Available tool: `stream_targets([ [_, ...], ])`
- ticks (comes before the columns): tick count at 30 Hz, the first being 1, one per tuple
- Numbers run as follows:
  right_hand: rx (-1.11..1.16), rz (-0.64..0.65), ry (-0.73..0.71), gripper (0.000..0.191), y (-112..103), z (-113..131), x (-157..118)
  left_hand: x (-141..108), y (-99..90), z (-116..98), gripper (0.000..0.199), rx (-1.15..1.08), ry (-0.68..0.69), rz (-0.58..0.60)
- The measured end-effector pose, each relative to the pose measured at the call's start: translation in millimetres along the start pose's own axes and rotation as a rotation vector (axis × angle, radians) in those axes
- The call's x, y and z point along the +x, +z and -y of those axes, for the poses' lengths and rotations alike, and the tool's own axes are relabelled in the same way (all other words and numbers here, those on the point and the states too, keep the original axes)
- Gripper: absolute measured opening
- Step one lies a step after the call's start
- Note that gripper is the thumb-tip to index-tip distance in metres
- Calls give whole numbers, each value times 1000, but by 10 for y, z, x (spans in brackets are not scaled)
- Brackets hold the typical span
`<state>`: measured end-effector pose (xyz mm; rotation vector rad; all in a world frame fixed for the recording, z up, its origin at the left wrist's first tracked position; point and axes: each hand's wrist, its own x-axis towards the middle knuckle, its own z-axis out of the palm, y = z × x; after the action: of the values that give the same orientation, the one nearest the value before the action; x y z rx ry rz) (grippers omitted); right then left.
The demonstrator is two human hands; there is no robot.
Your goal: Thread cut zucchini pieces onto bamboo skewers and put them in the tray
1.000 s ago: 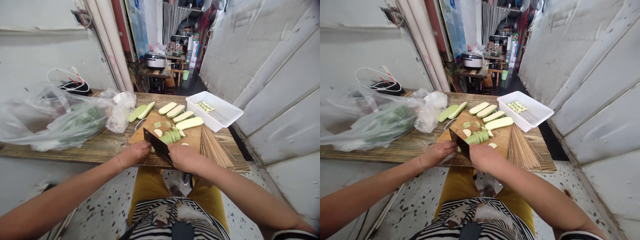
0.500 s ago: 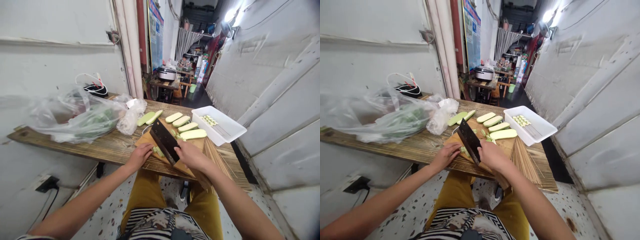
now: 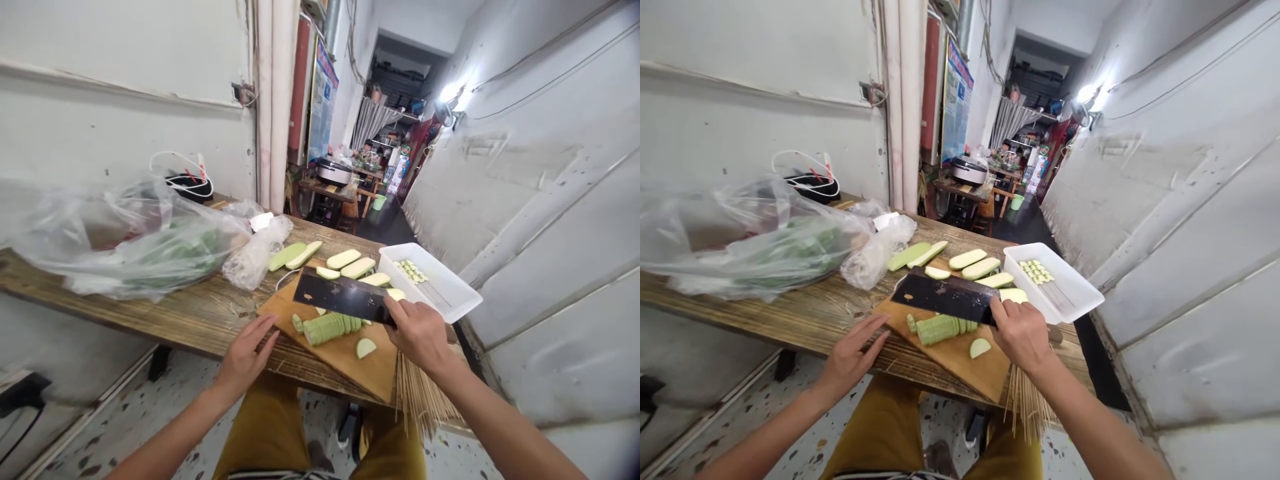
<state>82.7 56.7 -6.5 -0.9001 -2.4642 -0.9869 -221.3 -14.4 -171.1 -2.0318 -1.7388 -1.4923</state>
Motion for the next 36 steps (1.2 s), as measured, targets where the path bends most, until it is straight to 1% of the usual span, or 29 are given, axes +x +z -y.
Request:
stream_targets([
  [2, -6, 24, -47, 23, 24, -6, 29, 85, -120, -39, 28, -11, -53, -30],
  [5, -9, 118, -120, 22, 34, -31, 27, 338, -298, -142, 28, -29, -104, -97],
  [6, -3, 140, -145, 21, 37, -48, 12, 442, -331, -184, 28, -42, -91, -72],
  [8, 15, 171, -193, 22, 55, -86, -32, 650, -326, -276, 26, -91, 12, 56],
  [10, 34, 179, -234, 22, 95, -118, -75, 828, -227, -363, 27, -158, 127, 193],
  [12, 44, 164, -269, 23, 154, -133, -102, 958, -70, -428, 29, -206, 155, 309],
  [14, 44, 133, -299, 23, 217, -136, -112, 1043, 94, -457, 29, -231, 92, 398],
  [16, 38, 106, -331, 24, 265, -136, -111, 1093, 224, -450, 29, -285, -16, 482],
  [19, 35, 93, -365, 24, 283, -138, -104, 1133, 325, -398, 27, -347, -148, 557],
  [21, 39, 95, -370, 24, 257, -136, -92, 1149, 343, -350, 29, -372, -201, 565],
  [24, 49, 113, -354, 23, 191, -125, -64, 1163, 349, -272, 35, -379, -245, 528],
  [26, 54, 125, -356, 23, 148, -126, -60, 1160, 357, -219, 38, -333, -253, 484],
  [28, 56, 139, -377, 24, 111, -146, -91, 1143, 374, -165, 39, -266, -222, 438],
  [30, 67, 159, -393, 24, 76, -190, -171, 1114, 400, -109, 37, -216, -169, 413],
  [32, 90, 176, -390, 24, 43, -255, -291, 1080, 436, -49, 35, -192, -136, 413],
  [34, 114, 171, -358, 24, 17, -323, -427, 1048, 477, 7, 33, -185, -137, 428],
  [36, 132, 157, -286, 23, 0, -372, -541, 1024, 512, 49, 31, -187, -136, 436],
])
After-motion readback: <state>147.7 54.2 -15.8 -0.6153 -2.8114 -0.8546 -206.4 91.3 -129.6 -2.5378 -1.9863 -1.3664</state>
